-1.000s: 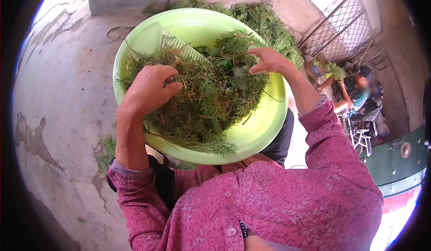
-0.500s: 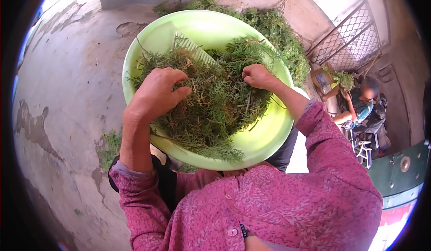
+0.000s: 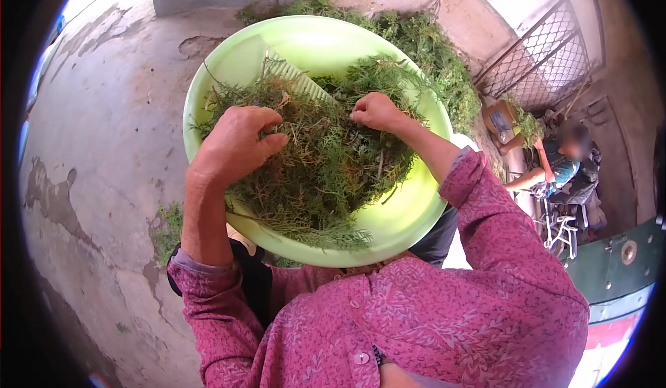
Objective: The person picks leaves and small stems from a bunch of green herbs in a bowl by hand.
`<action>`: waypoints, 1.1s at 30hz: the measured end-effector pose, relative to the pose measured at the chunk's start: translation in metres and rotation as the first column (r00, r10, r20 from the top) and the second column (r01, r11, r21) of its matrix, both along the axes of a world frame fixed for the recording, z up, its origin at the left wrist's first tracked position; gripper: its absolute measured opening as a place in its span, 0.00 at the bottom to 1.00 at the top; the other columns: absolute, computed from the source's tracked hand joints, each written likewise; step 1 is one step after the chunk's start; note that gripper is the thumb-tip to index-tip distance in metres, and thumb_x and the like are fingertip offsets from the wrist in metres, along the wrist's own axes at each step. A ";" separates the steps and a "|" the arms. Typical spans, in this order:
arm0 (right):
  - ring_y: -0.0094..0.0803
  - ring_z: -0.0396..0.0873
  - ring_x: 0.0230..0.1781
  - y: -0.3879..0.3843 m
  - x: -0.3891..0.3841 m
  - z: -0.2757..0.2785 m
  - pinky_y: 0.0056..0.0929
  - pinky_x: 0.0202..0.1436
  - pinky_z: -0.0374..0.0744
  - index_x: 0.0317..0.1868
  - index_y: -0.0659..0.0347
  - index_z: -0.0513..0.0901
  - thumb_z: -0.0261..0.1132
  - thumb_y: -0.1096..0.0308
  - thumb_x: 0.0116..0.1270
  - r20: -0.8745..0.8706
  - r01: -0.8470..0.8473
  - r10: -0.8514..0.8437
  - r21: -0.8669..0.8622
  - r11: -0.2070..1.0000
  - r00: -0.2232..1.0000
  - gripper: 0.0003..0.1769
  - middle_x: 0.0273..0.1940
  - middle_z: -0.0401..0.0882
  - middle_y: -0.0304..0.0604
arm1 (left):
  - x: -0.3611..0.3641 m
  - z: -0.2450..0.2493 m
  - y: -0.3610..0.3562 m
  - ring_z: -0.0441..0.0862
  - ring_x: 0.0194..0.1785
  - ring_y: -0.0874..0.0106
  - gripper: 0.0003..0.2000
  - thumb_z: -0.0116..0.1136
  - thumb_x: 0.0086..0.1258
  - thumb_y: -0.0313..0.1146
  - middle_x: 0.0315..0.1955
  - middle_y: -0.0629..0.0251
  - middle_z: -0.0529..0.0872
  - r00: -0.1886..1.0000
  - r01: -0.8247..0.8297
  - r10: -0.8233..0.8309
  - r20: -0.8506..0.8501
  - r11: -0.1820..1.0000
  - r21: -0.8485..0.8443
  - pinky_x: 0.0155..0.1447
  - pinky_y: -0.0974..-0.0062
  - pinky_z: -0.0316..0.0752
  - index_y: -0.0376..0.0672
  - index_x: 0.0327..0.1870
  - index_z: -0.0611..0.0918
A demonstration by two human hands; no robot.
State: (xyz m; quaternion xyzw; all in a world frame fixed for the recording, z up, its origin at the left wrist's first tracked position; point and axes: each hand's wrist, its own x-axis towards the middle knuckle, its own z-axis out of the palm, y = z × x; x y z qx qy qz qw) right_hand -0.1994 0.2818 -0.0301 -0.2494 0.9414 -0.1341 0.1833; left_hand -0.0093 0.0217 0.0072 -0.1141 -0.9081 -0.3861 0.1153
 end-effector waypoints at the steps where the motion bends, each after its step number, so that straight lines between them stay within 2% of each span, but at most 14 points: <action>1: 0.38 0.81 0.28 -0.002 0.001 -0.005 0.32 0.39 0.78 0.29 0.61 0.84 0.65 0.63 0.50 -0.148 -0.102 0.105 0.029 0.994 0.983 0.11 0.25 0.82 0.47 | 0.000 0.000 0.000 0.79 0.31 0.63 0.14 0.63 0.54 0.31 0.32 0.54 0.82 1.000 0.001 -0.001 0.008 1.000 0.002 0.38 0.70 0.74 0.34 0.41 0.81; 3: 0.36 0.81 0.27 -0.004 0.001 -0.009 0.31 0.37 0.78 0.28 0.61 0.84 0.66 0.64 0.49 -0.150 -0.103 0.103 0.008 0.995 0.983 0.10 0.25 0.82 0.45 | 0.000 0.002 0.000 0.80 0.31 0.63 0.14 0.63 0.54 0.31 0.33 0.54 0.82 1.000 -0.002 0.002 0.017 1.000 0.004 0.39 0.70 0.74 0.34 0.41 0.81; 5: 0.33 0.80 0.25 -0.006 0.002 -0.012 0.30 0.35 0.78 0.26 0.61 0.84 0.66 0.64 0.48 -0.148 -0.103 0.100 -0.012 0.995 0.984 0.09 0.24 0.81 0.44 | 0.002 0.003 0.001 0.79 0.38 0.54 0.14 0.61 0.53 0.32 0.31 0.48 0.81 1.000 -0.002 0.001 0.018 0.999 0.040 0.43 0.65 0.73 0.33 0.38 0.80; 8: 0.28 0.78 0.23 -0.007 0.006 -0.009 0.26 0.30 0.76 0.24 0.62 0.82 0.67 0.65 0.47 0.006 -0.016 0.017 -0.093 0.996 1.000 0.08 0.21 0.79 0.42 | 0.003 0.005 0.001 0.80 0.38 0.55 0.14 0.61 0.53 0.32 0.31 0.49 0.81 0.999 -0.004 0.002 0.048 0.999 0.038 0.43 0.65 0.73 0.33 0.38 0.80; 10: 0.26 0.77 0.22 -0.007 0.013 0.001 0.23 0.26 0.74 0.27 0.62 0.80 0.66 0.66 0.52 0.325 0.214 -0.146 -0.184 0.959 0.934 0.08 0.23 0.79 0.41 | 0.003 0.005 0.002 0.80 0.38 0.55 0.14 0.61 0.53 0.32 0.31 0.49 0.81 0.999 -0.005 0.003 0.051 0.999 0.043 0.43 0.65 0.73 0.33 0.38 0.80; 11: 0.26 0.77 0.22 -0.003 0.011 0.002 0.23 0.26 0.74 0.27 0.62 0.80 0.66 0.66 0.52 0.323 0.215 -0.147 -0.185 0.959 0.935 0.08 0.23 0.79 0.41 | 0.003 0.005 0.001 0.80 0.38 0.55 0.14 0.61 0.53 0.32 0.31 0.49 0.81 0.999 -0.010 0.007 0.054 0.999 0.049 0.43 0.65 0.73 0.33 0.38 0.80; 14: 0.25 0.78 0.24 0.016 0.003 0.016 0.19 0.23 0.74 0.37 0.61 0.75 0.61 0.70 0.61 0.719 0.505 -0.136 -0.328 0.798 0.681 0.06 0.32 0.79 0.41 | 0.003 0.006 0.001 0.80 0.38 0.56 0.14 0.61 0.54 0.32 0.32 0.49 0.81 0.998 -0.013 0.010 0.059 0.999 0.047 0.43 0.66 0.73 0.33 0.39 0.80; 23: 0.24 0.78 0.30 0.030 0.028 0.045 0.18 0.27 0.76 0.41 0.60 0.74 0.58 0.71 0.62 0.848 0.615 0.115 -0.461 0.640 0.517 0.07 0.38 0.79 0.41 | 0.002 0.003 0.000 0.80 0.37 0.56 0.14 0.61 0.54 0.32 0.31 0.50 0.82 0.998 -0.014 0.010 0.054 0.998 0.064 0.42 0.66 0.74 0.33 0.39 0.80; 24: 0.24 0.78 0.30 0.027 0.027 0.043 0.18 0.27 0.76 0.41 0.60 0.74 0.58 0.71 0.62 0.849 0.615 0.117 -0.461 0.640 0.516 0.07 0.38 0.79 0.41 | 0.002 0.004 0.000 0.80 0.37 0.56 0.14 0.61 0.54 0.32 0.31 0.50 0.82 0.998 -0.014 0.011 0.056 0.998 0.062 0.42 0.66 0.74 0.33 0.39 0.80; 27: 0.27 0.78 0.29 0.010 0.029 0.032 0.24 0.28 0.77 0.36 0.60 0.78 0.59 0.70 0.60 0.759 0.420 -0.001 -0.359 0.833 0.651 0.05 0.35 0.81 0.42 | 0.003 0.004 0.000 0.80 0.37 0.56 0.14 0.61 0.54 0.32 0.31 0.50 0.82 0.999 -0.010 0.007 0.051 0.998 0.063 0.42 0.66 0.73 0.33 0.39 0.80; 28: 0.30 0.78 0.28 0.005 0.033 0.026 0.28 0.30 0.77 0.33 0.61 0.79 0.61 0.68 0.58 0.427 0.124 0.001 -0.266 0.956 0.904 0.06 0.33 0.81 0.43 | 0.002 0.004 -0.001 0.80 0.37 0.56 0.14 0.61 0.54 0.32 0.31 0.50 0.82 0.999 -0.007 0.004 0.053 0.998 0.063 0.42 0.66 0.73 0.33 0.39 0.80; 29: 0.33 0.79 0.28 0.003 0.036 0.021 0.32 0.32 0.77 0.31 0.61 0.80 0.62 0.67 0.56 0.035 -0.119 0.120 -0.039 0.992 0.992 0.07 0.30 0.81 0.45 | 0.002 0.004 -0.001 0.80 0.36 0.56 0.14 0.61 0.54 0.32 0.30 0.50 0.81 0.999 -0.003 0.000 0.054 0.998 0.063 0.41 0.66 0.73 0.33 0.39 0.80; 30: 0.40 0.79 0.28 0.003 0.036 0.013 0.36 0.37 0.77 0.29 0.61 0.82 0.65 0.63 0.51 -0.100 -0.236 0.233 -0.020 0.971 0.967 0.10 0.27 0.80 0.49 | 0.002 0.004 -0.001 0.80 0.36 0.56 0.14 0.61 0.54 0.32 0.30 0.50 0.81 0.998 -0.005 0.002 0.055 0.998 0.063 0.41 0.66 0.73 0.33 0.39 0.80; 33: 0.44 0.79 0.30 0.004 0.034 0.005 0.37 0.38 0.77 0.30 0.61 0.82 0.66 0.64 0.48 -0.080 -0.178 0.188 0.123 0.976 0.979 0.10 0.29 0.80 0.50 | 0.002 0.004 -0.002 0.80 0.36 0.55 0.14 0.61 0.54 0.32 0.30 0.49 0.81 0.999 -0.002 -0.001 0.052 0.998 0.058 0.41 0.66 0.73 0.33 0.38 0.80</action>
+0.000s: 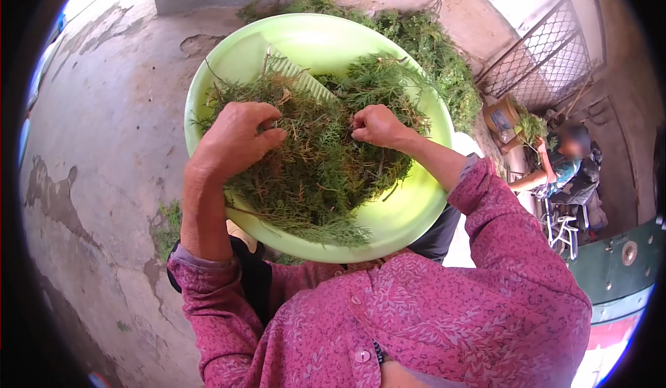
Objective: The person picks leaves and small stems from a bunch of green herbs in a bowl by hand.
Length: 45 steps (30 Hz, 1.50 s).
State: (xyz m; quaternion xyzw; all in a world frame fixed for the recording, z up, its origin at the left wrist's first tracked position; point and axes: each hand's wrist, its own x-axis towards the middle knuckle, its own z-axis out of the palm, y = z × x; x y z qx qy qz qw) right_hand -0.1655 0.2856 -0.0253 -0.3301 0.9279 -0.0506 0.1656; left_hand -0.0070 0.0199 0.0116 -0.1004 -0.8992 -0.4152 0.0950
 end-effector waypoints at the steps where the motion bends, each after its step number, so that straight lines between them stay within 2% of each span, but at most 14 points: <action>1: 0.45 0.79 0.32 0.003 0.001 -0.006 0.39 0.38 0.77 0.29 0.61 0.81 0.67 0.65 0.46 -0.158 -0.042 0.046 0.024 0.999 0.986 0.11 0.30 0.80 0.49 | 0.000 -0.001 0.000 0.80 0.36 0.55 0.13 0.61 0.54 0.32 0.30 0.49 0.81 1.000 -0.001 0.001 -0.011 1.000 0.005 0.41 0.66 0.73 0.33 0.38 0.80; 14: 0.44 0.79 0.29 0.011 -0.008 -0.023 0.37 0.37 0.77 0.26 0.60 0.81 0.67 0.65 0.42 -0.105 -0.081 0.079 -0.021 0.996 0.991 0.10 0.26 0.79 0.50 | -0.001 -0.005 0.000 0.79 0.34 0.55 0.12 0.61 0.52 0.31 0.26 0.50 0.81 0.995 -0.003 0.004 -0.097 1.000 0.016 0.39 0.65 0.73 0.33 0.36 0.80; 19: 0.30 0.77 0.25 0.010 -0.004 -0.007 0.30 0.31 0.75 0.27 0.61 0.80 0.67 0.65 0.49 0.189 0.099 -0.063 -0.184 0.978 0.980 0.09 0.24 0.78 0.42 | -0.001 -0.006 -0.004 0.80 0.36 0.58 0.15 0.60 0.55 0.35 0.31 0.52 0.82 1.000 -0.021 0.020 -0.014 0.996 -0.085 0.42 0.68 0.73 0.34 0.39 0.80; 21: 0.26 0.76 0.25 0.013 -0.005 0.009 0.24 0.27 0.74 0.36 0.61 0.77 0.64 0.69 0.57 0.785 0.598 -0.197 -0.257 0.759 0.587 0.08 0.29 0.78 0.40 | 0.000 -0.007 -0.005 0.80 0.36 0.58 0.15 0.61 0.55 0.35 0.31 0.52 0.82 1.000 -0.014 0.013 -0.009 0.995 -0.096 0.42 0.68 0.73 0.34 0.39 0.80; 22: 0.26 0.76 0.25 0.015 -0.003 0.016 0.24 0.27 0.74 0.36 0.61 0.77 0.64 0.69 0.57 0.771 0.602 -0.206 -0.269 0.752 0.602 0.08 0.29 0.78 0.40 | -0.003 -0.006 -0.004 0.80 0.36 0.58 0.15 0.61 0.55 0.34 0.31 0.52 0.82 1.000 0.000 -0.001 -0.011 0.995 -0.105 0.42 0.68 0.73 0.34 0.39 0.80; 24: 0.22 0.75 0.26 0.019 0.007 0.028 0.18 0.28 0.74 0.43 0.59 0.74 0.61 0.72 0.61 0.929 0.776 -0.031 -0.288 0.561 0.368 0.09 0.33 0.77 0.40 | -0.004 -0.005 -0.004 0.80 0.36 0.58 0.14 0.61 0.55 0.34 0.31 0.52 0.82 0.999 0.017 -0.021 -0.043 0.995 -0.098 0.41 0.68 0.73 0.34 0.40 0.80; 28: 0.26 0.76 0.28 0.033 0.004 0.030 0.21 0.29 0.77 0.45 0.61 0.72 0.58 0.74 0.62 0.945 0.858 0.116 -0.325 0.398 0.304 0.11 0.36 0.77 0.44 | 0.001 -0.001 -0.001 0.79 0.35 0.56 0.13 0.61 0.54 0.33 0.29 0.52 0.81 1.000 0.002 -0.003 -0.017 0.999 -0.043 0.40 0.66 0.73 0.35 0.37 0.80; 34: 0.25 0.76 0.27 0.016 0.000 0.051 0.20 0.28 0.78 0.42 0.59 0.74 0.59 0.72 0.62 0.919 0.895 0.312 -0.335 0.293 0.241 0.08 0.35 0.77 0.41 | 0.001 -0.001 -0.001 0.79 0.35 0.55 0.12 0.61 0.54 0.32 0.27 0.50 0.81 0.999 -0.006 0.006 -0.033 1.000 0.004 0.40 0.64 0.73 0.34 0.35 0.80; 38: 0.16 0.71 0.19 -0.016 -0.020 0.042 0.15 0.16 0.70 0.34 0.58 0.77 0.63 0.65 0.62 0.856 0.765 -0.049 -0.433 0.477 0.515 0.07 0.25 0.76 0.34 | 0.001 -0.001 -0.001 0.80 0.35 0.55 0.12 0.61 0.53 0.32 0.28 0.50 0.81 1.000 -0.014 0.014 -0.020 1.000 0.013 0.40 0.65 0.73 0.34 0.36 0.80; 40: 0.14 0.70 0.18 -0.022 -0.031 0.025 0.17 0.15 0.68 0.29 0.57 0.78 0.62 0.64 0.63 0.577 0.463 -0.191 -0.371 0.805 0.794 0.07 0.18 0.72 0.33 | 0.001 -0.002 -0.002 0.80 0.34 0.58 0.13 0.62 0.54 0.32 0.29 0.52 0.82 1.000 -0.006 0.006 -0.015 1.000 0.007 0.40 0.67 0.73 0.34 0.38 0.80; 41: 0.24 0.75 0.19 -0.021 -0.038 0.009 0.25 0.21 0.73 0.26 0.60 0.82 0.62 0.64 0.60 0.248 0.283 -0.210 -0.310 0.907 0.946 0.09 0.17 0.76 0.39 | 0.001 -0.003 -0.003 0.80 0.33 0.61 0.14 0.63 0.54 0.32 0.30 0.54 0.82 1.000 0.004 -0.004 -0.009 1.000 0.000 0.39 0.70 0.74 0.35 0.40 0.80; 42: 0.24 0.75 0.19 -0.017 -0.046 -0.004 0.25 0.21 0.73 0.26 0.60 0.82 0.62 0.64 0.60 0.247 0.277 -0.204 -0.310 0.910 0.947 0.09 0.17 0.76 0.39 | 0.001 -0.005 -0.004 0.80 0.33 0.61 0.14 0.63 0.54 0.32 0.30 0.54 0.82 1.000 -0.003 0.003 -0.010 1.000 0.001 0.39 0.70 0.74 0.35 0.40 0.80; 44: 0.36 0.79 0.24 -0.009 -0.057 -0.020 0.31 0.32 0.78 0.31 0.62 0.84 0.63 0.64 0.54 -0.262 -0.041 0.013 -0.100 0.994 0.965 0.10 0.25 0.82 0.46 | 0.000 -0.007 -0.005 0.80 0.34 0.61 0.14 0.63 0.54 0.31 0.30 0.54 0.82 0.999 0.018 -0.018 -0.033 1.000 -0.010 0.40 0.69 0.73 0.34 0.40 0.80; 45: 0.47 0.80 0.30 -0.012 -0.050 -0.012 0.37 0.41 0.78 0.28 0.62 0.84 0.62 0.66 0.47 -0.214 0.011 -0.039 -0.130 0.991 0.976 0.10 0.30 0.81 0.52 | -0.001 -0.008 -0.005 0.80 0.34 0.61 0.14 0.63 0.54 0.31 0.30 0.54 0.82 0.999 0.014 -0.014 -0.031 1.000 -0.009 0.40 0.69 0.73 0.34 0.40 0.80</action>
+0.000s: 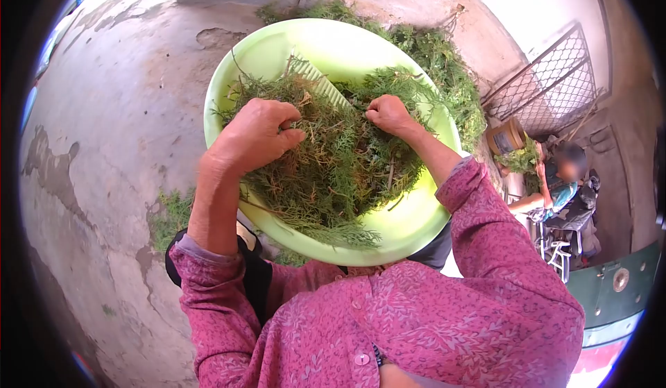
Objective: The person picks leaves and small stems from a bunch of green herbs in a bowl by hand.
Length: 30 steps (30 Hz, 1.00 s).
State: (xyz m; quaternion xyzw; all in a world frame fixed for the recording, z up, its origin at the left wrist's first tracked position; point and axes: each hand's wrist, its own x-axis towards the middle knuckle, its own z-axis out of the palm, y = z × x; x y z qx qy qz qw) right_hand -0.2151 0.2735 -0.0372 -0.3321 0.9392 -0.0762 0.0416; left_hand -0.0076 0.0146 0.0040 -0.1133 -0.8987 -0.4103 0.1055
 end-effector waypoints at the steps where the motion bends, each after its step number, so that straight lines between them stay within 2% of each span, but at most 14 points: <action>1: 0.47 0.80 0.30 0.000 -0.001 -0.002 0.37 0.41 0.78 0.28 0.62 0.84 0.62 0.66 0.47 0.005 -0.002 0.002 0.001 1.000 1.000 0.10 0.30 0.81 0.52 | 0.000 0.000 0.000 0.80 0.34 0.58 0.13 0.62 0.54 0.32 0.29 0.52 0.82 1.000 -0.003 0.003 -0.021 1.000 0.009 0.40 0.67 0.74 0.34 0.38 0.80; 7: 0.45 0.80 0.31 0.002 -0.004 -0.009 0.36 0.42 0.77 0.28 0.61 0.84 0.63 0.63 0.47 0.009 -0.028 0.028 0.026 0.999 1.000 0.11 0.30 0.81 0.51 | 0.001 0.004 0.002 0.80 0.35 0.55 0.13 0.61 0.53 0.32 0.28 0.50 0.82 1.000 -0.024 0.024 0.011 0.999 0.035 0.41 0.65 0.73 0.34 0.37 0.81; 10: 0.38 0.78 0.23 0.005 -0.004 -0.004 0.32 0.30 0.76 0.28 0.63 0.83 0.63 0.63 0.52 0.049 -0.003 0.005 -0.029 1.000 0.999 0.11 0.23 0.80 0.46 | 0.001 0.004 0.003 0.80 0.36 0.55 0.13 0.61 0.53 0.33 0.29 0.50 0.82 0.999 -0.032 0.031 0.024 0.999 0.037 0.41 0.65 0.73 0.34 0.37 0.81; 11: 0.31 0.73 0.19 0.009 -0.004 0.003 0.28 0.25 0.72 0.30 0.63 0.81 0.62 0.64 0.55 0.478 0.236 -0.115 -0.200 0.951 0.871 0.10 0.21 0.77 0.42 | 0.002 0.004 0.003 0.80 0.36 0.55 0.13 0.61 0.54 0.33 0.29 0.50 0.81 0.999 -0.032 0.031 0.025 0.999 0.035 0.41 0.65 0.73 0.34 0.37 0.80; 12: 0.24 0.68 0.15 0.011 -0.002 0.013 0.23 0.19 0.67 0.32 0.63 0.80 0.61 0.64 0.58 0.821 0.505 -0.103 -0.240 0.829 0.561 0.10 0.19 0.74 0.37 | 0.002 0.004 0.003 0.80 0.36 0.55 0.13 0.61 0.54 0.33 0.29 0.50 0.81 0.999 -0.029 0.028 0.022 0.999 0.032 0.41 0.65 0.73 0.34 0.37 0.80; 13: 0.24 0.68 0.15 0.014 0.006 0.025 0.23 0.19 0.67 0.32 0.63 0.80 0.61 0.64 0.58 0.821 0.511 -0.105 -0.243 0.825 0.561 0.10 0.19 0.74 0.37 | 0.001 0.004 0.003 0.80 0.36 0.55 0.13 0.61 0.54 0.33 0.28 0.50 0.81 0.999 -0.030 0.030 0.012 0.999 0.022 0.41 0.65 0.73 0.34 0.37 0.80; 16: 0.15 0.58 0.14 0.031 0.036 0.052 0.14 0.15 0.59 0.38 0.62 0.75 0.61 0.64 0.62 0.904 0.674 0.342 -0.422 0.607 0.258 0.10 0.22 0.68 0.31 | -0.001 0.002 0.004 0.79 0.35 0.56 0.13 0.61 0.53 0.33 0.28 0.50 0.81 1.000 -0.023 0.023 0.007 1.000 0.011 0.41 0.65 0.73 0.34 0.37 0.80; 17: 0.15 0.58 0.14 0.037 0.043 0.058 0.14 0.15 0.59 0.38 0.62 0.75 0.61 0.64 0.62 0.900 0.679 0.340 -0.430 0.595 0.272 0.10 0.22 0.68 0.31 | -0.002 0.002 0.003 0.79 0.36 0.56 0.13 0.61 0.53 0.33 0.28 0.51 0.81 1.000 -0.026 0.026 0.017 1.000 0.011 0.41 0.65 0.73 0.34 0.37 0.80; 19: 0.14 0.58 0.15 0.046 0.061 0.071 0.11 0.15 0.59 0.37 0.63 0.74 0.60 0.65 0.62 0.771 0.826 0.637 -0.359 0.436 -0.001 0.10 0.23 0.69 0.32 | -0.002 0.001 0.004 0.79 0.34 0.56 0.13 0.61 0.53 0.33 0.28 0.51 0.81 1.000 -0.021 0.021 -0.017 1.000 0.003 0.40 0.65 0.72 0.34 0.37 0.80; 23: 0.12 0.59 0.14 0.075 0.073 0.100 0.10 0.12 0.57 0.30 0.61 0.72 0.61 0.70 0.60 0.703 0.813 0.653 -0.536 0.228 0.280 0.06 0.24 0.69 0.32 | -0.002 0.001 0.005 0.77 0.30 0.58 0.12 0.60 0.53 0.32 0.27 0.52 0.80 0.999 -0.019 0.018 -0.035 1.000 -0.024 0.37 0.68 0.72 0.35 0.36 0.79; 26: 0.11 0.58 0.13 0.122 0.075 0.139 0.12 0.10 0.56 0.27 0.58 0.73 0.60 0.73 0.61 0.644 0.640 0.184 -0.763 0.089 0.742 0.05 0.22 0.68 0.31 | -0.004 -0.003 0.006 0.76 0.27 0.61 0.11 0.61 0.53 0.31 0.25 0.54 0.79 0.999 -0.008 0.007 -0.035 0.999 -0.037 0.35 0.69 0.71 0.34 0.34 0.78; 27: 0.11 0.57 0.13 0.142 0.073 0.149 0.11 0.10 0.56 0.28 0.58 0.74 0.59 0.73 0.61 0.581 0.581 0.022 -0.814 0.009 0.814 0.04 0.21 0.67 0.31 | -0.003 -0.003 0.006 0.76 0.27 0.62 0.11 0.61 0.53 0.30 0.25 0.54 0.79 0.999 -0.016 0.015 -0.033 1.000 -0.022 0.34 0.69 0.71 0.34 0.34 0.77; 29: 0.22 0.72 0.20 0.200 0.065 0.154 0.21 0.19 0.72 0.37 0.61 0.78 0.60 0.66 0.61 0.317 0.455 -0.513 -0.875 0.167 0.797 0.08 0.26 0.76 0.39 | -0.003 -0.003 0.005 0.76 0.26 0.63 0.11 0.61 0.53 0.30 0.24 0.54 0.79 0.999 -0.016 0.016 -0.044 1.000 -0.017 0.34 0.69 0.71 0.34 0.34 0.78; 30: 0.22 0.72 0.20 0.235 0.053 0.145 0.21 0.19 0.72 0.37 0.61 0.78 0.60 0.66 0.61 0.317 0.456 -0.514 -0.874 0.168 0.797 0.08 0.26 0.76 0.39 | -0.003 -0.004 0.004 0.76 0.26 0.63 0.11 0.61 0.53 0.30 0.24 0.55 0.79 0.998 -0.019 0.018 -0.055 1.000 -0.013 0.34 0.69 0.71 0.34 0.34 0.78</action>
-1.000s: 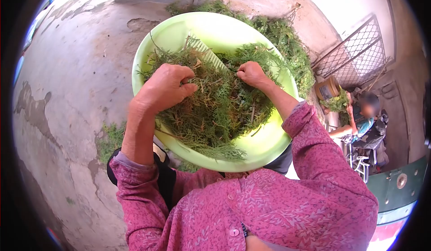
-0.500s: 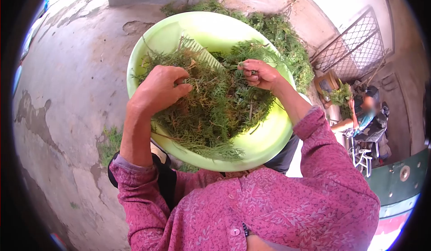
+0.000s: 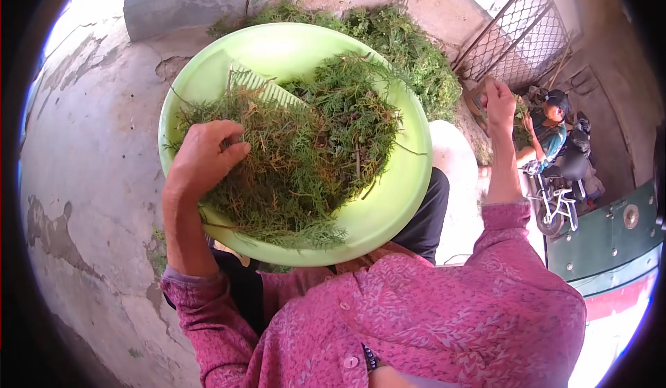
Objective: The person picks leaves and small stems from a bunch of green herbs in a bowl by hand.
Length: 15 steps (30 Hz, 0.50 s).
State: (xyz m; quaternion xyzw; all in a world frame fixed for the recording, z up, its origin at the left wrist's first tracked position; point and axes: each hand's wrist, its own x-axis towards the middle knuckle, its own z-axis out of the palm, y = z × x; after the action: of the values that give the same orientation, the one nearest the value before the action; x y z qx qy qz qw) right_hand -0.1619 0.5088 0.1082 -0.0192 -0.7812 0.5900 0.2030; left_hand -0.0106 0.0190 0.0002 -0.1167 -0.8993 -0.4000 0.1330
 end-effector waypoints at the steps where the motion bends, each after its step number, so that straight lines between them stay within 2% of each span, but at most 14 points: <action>1: 0.31 0.76 0.29 0.038 -0.014 -0.015 0.28 0.31 0.75 0.43 0.63 0.78 0.61 0.61 0.60 -0.095 0.187 -0.163 0.605 0.774 0.982 0.16 0.34 0.78 0.45 | 0.000 0.000 0.000 0.76 0.26 0.63 0.11 0.61 0.53 0.30 0.24 0.55 0.79 1.000 0.001 -0.001 0.004 1.000 0.003 0.34 0.69 0.71 0.34 0.34 0.78; 2: 0.41 0.80 0.38 0.057 -0.020 -0.025 0.34 0.43 0.78 0.49 0.65 0.77 0.61 0.56 0.59 -0.265 0.311 -0.226 0.930 0.197 0.937 0.24 0.41 0.80 0.51 | -0.001 0.000 0.001 0.76 0.26 0.64 0.11 0.62 0.53 0.30 0.24 0.55 0.79 1.000 -0.003 0.003 0.010 1.000 0.004 0.34 0.70 0.71 0.35 0.35 0.78; 3: 0.41 0.80 0.38 0.057 -0.016 -0.028 0.34 0.43 0.78 0.49 0.65 0.77 0.61 0.56 0.59 -0.264 0.308 -0.220 0.931 0.194 0.939 0.24 0.41 0.80 0.51 | -0.001 0.001 0.001 0.76 0.26 0.64 0.11 0.62 0.53 0.30 0.24 0.55 0.79 1.000 -0.012 0.012 0.014 1.000 0.008 0.34 0.70 0.71 0.35 0.35 0.78; 5: 0.48 0.76 0.51 0.050 -0.010 -0.038 0.37 0.59 0.69 0.53 0.64 0.75 0.62 0.49 0.55 -0.105 0.136 -0.218 0.982 0.133 0.970 0.31 0.50 0.77 0.55 | -0.001 0.001 0.000 0.76 0.26 0.64 0.11 0.62 0.53 0.30 0.24 0.55 0.79 1.000 -0.024 0.024 -0.001 0.999 0.040 0.34 0.70 0.71 0.35 0.34 0.78; 6: 0.42 0.78 0.48 0.027 -0.015 -0.037 0.35 0.55 0.73 0.52 0.61 0.77 0.62 0.52 0.56 -0.012 0.063 -0.169 0.953 0.297 0.986 0.27 0.47 0.79 0.52 | 0.000 0.000 0.001 0.76 0.26 0.64 0.11 0.61 0.53 0.30 0.24 0.55 0.79 1.000 -0.013 0.014 -0.007 0.998 0.064 0.34 0.70 0.71 0.35 0.34 0.78; 7: 0.40 0.79 0.46 -0.013 -0.001 -0.030 0.33 0.53 0.74 0.51 0.60 0.78 0.62 0.52 0.56 0.118 -0.091 -0.045 0.917 0.389 0.992 0.26 0.45 0.80 0.51 | 0.000 0.000 0.002 0.76 0.26 0.64 0.11 0.61 0.53 0.30 0.24 0.55 0.79 1.000 -0.006 0.006 0.004 0.998 0.057 0.34 0.70 0.71 0.35 0.34 0.78; 8: 0.37 0.80 0.45 -0.056 0.012 -0.024 0.32 0.51 0.76 0.50 0.59 0.78 0.62 0.53 0.57 0.229 -0.244 0.089 0.853 0.461 0.969 0.24 0.44 0.81 0.49 | 0.000 0.001 0.002 0.76 0.26 0.64 0.10 0.61 0.53 0.30 0.24 0.55 0.79 1.000 -0.015 0.014 0.026 0.999 0.039 0.34 0.70 0.71 0.35 0.34 0.78; 9: 0.34 0.81 0.42 -0.085 0.018 -0.030 0.28 0.47 0.78 0.47 0.60 0.79 0.63 0.56 0.58 0.349 -0.423 0.240 0.783 0.455 0.906 0.20 0.42 0.82 0.47 | -0.001 0.002 0.002 0.76 0.27 0.64 0.10 0.61 0.53 0.30 0.24 0.55 0.79 0.999 -0.027 0.026 0.043 0.999 0.023 0.34 0.70 0.71 0.35 0.34 0.78; 10: 0.31 0.81 0.39 -0.116 0.030 -0.035 0.26 0.45 0.78 0.44 0.60 0.79 0.65 0.60 0.57 0.454 -0.554 0.324 0.742 0.378 0.830 0.17 0.39 0.82 0.46 | -0.001 0.003 0.003 0.76 0.27 0.64 0.10 0.61 0.53 0.30 0.24 0.55 0.79 0.999 -0.028 0.027 0.042 0.999 0.022 0.34 0.70 0.71 0.35 0.34 0.78; 11: 0.28 0.81 0.34 -0.135 0.033 -0.048 0.23 0.40 0.79 0.41 0.63 0.79 0.65 0.66 0.57 0.476 -0.627 0.456 0.730 0.271 0.752 0.13 0.35 0.82 0.45 | -0.001 0.003 0.003 0.76 0.27 0.64 0.10 0.61 0.54 0.30 0.24 0.55 0.78 0.999 -0.024 0.023 0.034 0.999 0.027 0.34 0.70 0.71 0.35 0.33 0.78; 12: 0.30 0.80 0.31 -0.148 0.033 -0.064 0.27 0.37 0.78 0.39 0.62 0.79 0.66 0.66 0.54 0.506 -0.644 0.491 0.747 0.162 0.710 0.13 0.31 0.81 0.45 | 0.000 0.003 0.002 0.76 0.27 0.63 0.10 0.61 0.54 0.31 0.23 0.55 0.78 0.999 -0.024 0.023 0.027 0.999 0.033 0.34 0.70 0.71 0.35 0.33 0.78; 13: 0.43 0.79 0.33 -0.157 0.028 -0.080 0.37 0.39 0.78 0.33 0.59 0.79 0.65 0.64 0.52 0.518 -0.602 0.482 0.798 0.023 0.706 0.10 0.30 0.80 0.47 | 0.002 0.004 0.001 0.76 0.27 0.63 0.10 0.61 0.54 0.31 0.23 0.55 0.78 0.999 -0.032 0.031 0.029 0.999 0.035 0.34 0.70 0.71 0.35 0.33 0.78; 15: 0.47 0.78 0.33 -0.166 0.022 -0.102 0.40 0.39 0.77 0.33 0.58 0.79 0.65 0.64 0.50 0.522 -0.524 0.383 0.845 -0.107 0.762 0.10 0.29 0.79 0.48 | 0.002 0.006 0.001 0.76 0.27 0.61 0.10 0.60 0.54 0.31 0.24 0.53 0.78 0.997 -0.015 0.013 0.074 1.000 0.025 0.34 0.68 0.70 0.35 0.33 0.78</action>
State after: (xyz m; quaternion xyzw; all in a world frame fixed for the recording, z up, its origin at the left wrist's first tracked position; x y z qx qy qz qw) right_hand -0.1396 0.3431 0.0059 0.3559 -0.9280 -0.0556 -0.0947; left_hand -0.0082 0.0195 0.0064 -0.0937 -0.8992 -0.4147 0.1039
